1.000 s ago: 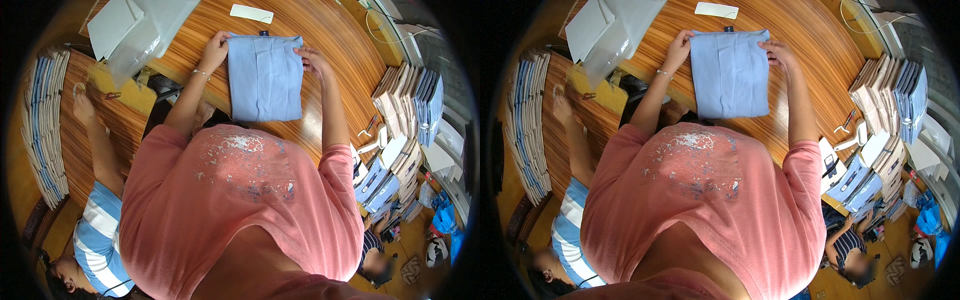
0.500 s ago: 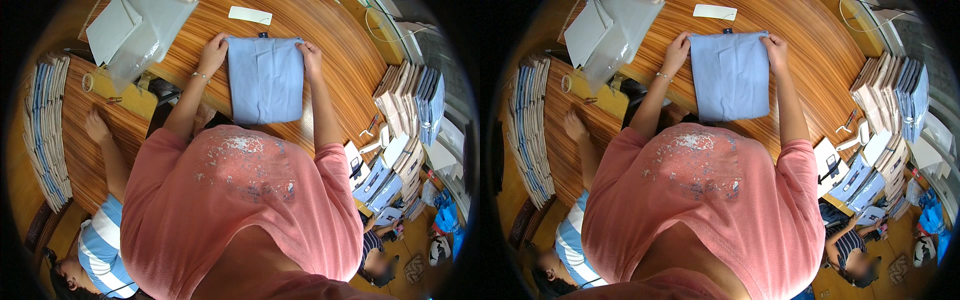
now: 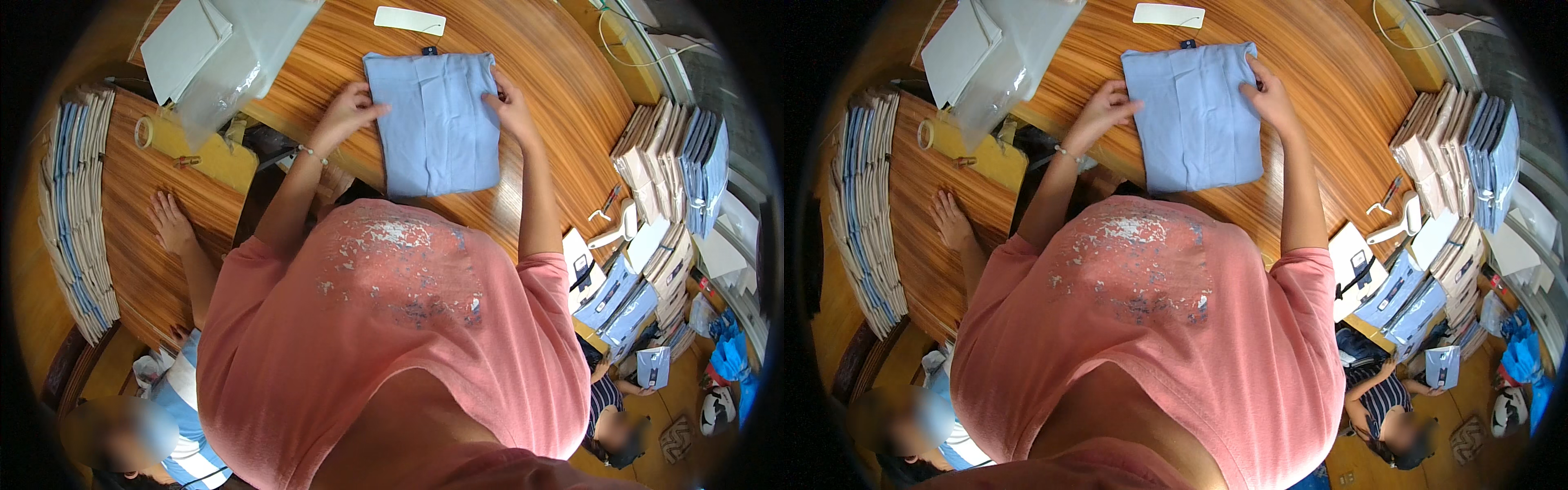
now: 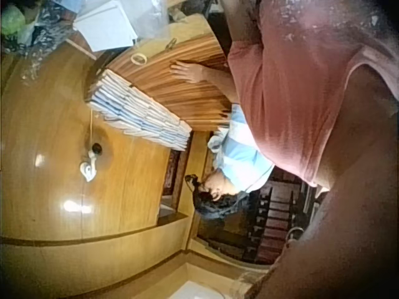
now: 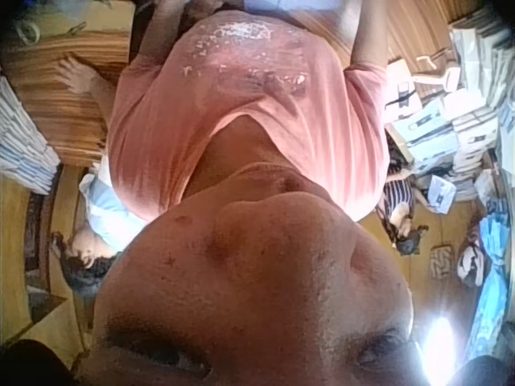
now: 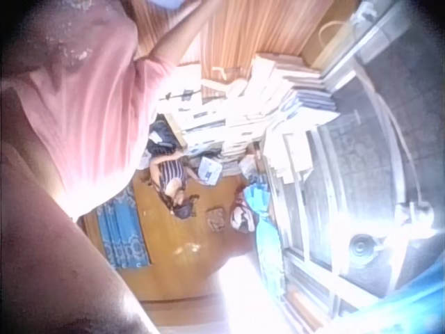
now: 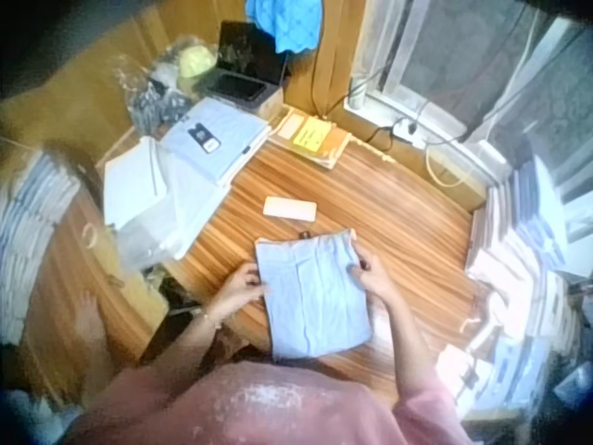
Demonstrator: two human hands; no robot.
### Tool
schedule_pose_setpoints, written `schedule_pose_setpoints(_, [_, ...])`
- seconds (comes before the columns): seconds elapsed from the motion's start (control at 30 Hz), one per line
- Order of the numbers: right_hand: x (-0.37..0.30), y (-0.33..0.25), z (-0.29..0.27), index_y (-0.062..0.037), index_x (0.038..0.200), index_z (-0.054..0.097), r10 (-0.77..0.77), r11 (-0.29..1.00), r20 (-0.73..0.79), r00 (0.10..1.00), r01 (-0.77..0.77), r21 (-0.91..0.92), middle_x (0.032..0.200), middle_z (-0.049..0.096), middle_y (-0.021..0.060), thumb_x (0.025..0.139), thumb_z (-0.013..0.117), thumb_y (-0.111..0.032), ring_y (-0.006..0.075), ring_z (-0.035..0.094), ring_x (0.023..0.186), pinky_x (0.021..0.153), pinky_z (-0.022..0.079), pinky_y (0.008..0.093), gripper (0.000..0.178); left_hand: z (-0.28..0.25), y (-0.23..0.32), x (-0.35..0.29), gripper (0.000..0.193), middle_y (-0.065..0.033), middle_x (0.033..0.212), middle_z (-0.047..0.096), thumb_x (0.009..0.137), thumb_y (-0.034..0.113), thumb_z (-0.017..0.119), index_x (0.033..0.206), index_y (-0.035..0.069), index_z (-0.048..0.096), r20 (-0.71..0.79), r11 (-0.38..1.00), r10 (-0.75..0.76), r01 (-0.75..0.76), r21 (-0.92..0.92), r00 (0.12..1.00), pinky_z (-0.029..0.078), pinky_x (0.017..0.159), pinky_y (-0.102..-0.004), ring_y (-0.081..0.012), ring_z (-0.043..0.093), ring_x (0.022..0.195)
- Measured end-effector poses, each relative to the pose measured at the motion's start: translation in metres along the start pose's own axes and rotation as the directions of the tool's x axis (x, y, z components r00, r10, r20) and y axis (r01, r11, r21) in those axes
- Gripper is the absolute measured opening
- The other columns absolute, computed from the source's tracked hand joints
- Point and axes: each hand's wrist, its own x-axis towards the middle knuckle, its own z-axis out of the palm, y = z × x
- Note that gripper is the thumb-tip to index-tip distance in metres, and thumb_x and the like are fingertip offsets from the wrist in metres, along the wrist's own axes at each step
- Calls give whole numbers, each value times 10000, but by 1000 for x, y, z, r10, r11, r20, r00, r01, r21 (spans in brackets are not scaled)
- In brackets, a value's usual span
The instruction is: The person buttons a blue shirt, aligns it with a cardboard template, folds the shirt around the template, and places the folded shirt into a plastic bag.
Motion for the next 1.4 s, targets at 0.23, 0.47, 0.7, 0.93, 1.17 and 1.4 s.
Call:
schedule_pose_setpoints(0.23, [-8, 1, 0, -7, 1296, 432, -63, 998, -34, 997, 62, -19, 1016, 603, 130, 792, 633, -67, 167, 563, 915, 825, 426, 274, 546, 23, -32, 1, 208, -48, 753, 648, 808, 167, 661, 872, -23, 607, -6, 999, 38, -38, -25, 999, 463, 522, -260, -106, 588, 631])
schedule_pose_setpoints(0.47, [-40, 6, 2, -54, 1311, 400, 34, 983, -20, 999, -30, 183, 820, 614, 35, 820, 630, -37, 88, 546, 757, 708, 431, 234, 542, 39, -23, -19, 314, -49, 634, 603, 840, 274, 631, 732, -17, 591, -153, 972, 210, -223, -76, 966, 435, 458, -242, -95, 553, 533])
schedule_pose_setpoints(0.7, [-45, -5, 15, -7, 1155, 483, 141, 968, -134, 981, -108, 226, 741, 602, 49, 793, 658, -52, 105, 545, 660, 593, 446, 254, 405, 29, -34, -11, 377, -97, 667, 622, 850, 346, 603, 793, -26, 584, -78, 994, -23, 31, 104, 997, 446, 485, -278, -159, 579, 544])
schedule_pose_setpoints(0.93, [-16, 6, 1, 2, 967, 581, -10, 994, -364, 932, -29, -102, 679, 566, 54, 759, 717, -253, 124, 508, 595, 538, 423, 270, 357, 29, 12, -23, 329, -143, 949, 583, 835, 260, 598, 1043, 17, 523, -184, 712, 585, -392, 582, 790, 436, 805, -386, -310, 547, 926])
schedule_pose_setpoints(1.17, [17, 3, 27, -42, 995, 583, -66, 878, -400, 914, -137, -458, 821, 600, 124, 753, 660, -202, 280, 569, 776, 688, 447, 385, 300, 76, -1, 21, 389, -133, 1255, 454, 847, 290, 554, 1174, 81, 519, 181, 321, 750, -589, 742, 636, 303, 987, -461, -293, 393, 1191])
schedule_pose_setpoints(1.4, [-14, -9, 62, -150, 1226, 505, -433, 632, -84, 897, 236, -738, 1325, 432, 100, 857, 515, -275, 282, 355, 1261, 998, 269, 540, 389, 79, -3, 21, 494, -148, 1398, 314, 838, 360, 537, 1257, 105, 480, 135, 315, 668, -442, 840, 732, 131, 1029, -603, -320, 223, 1326])
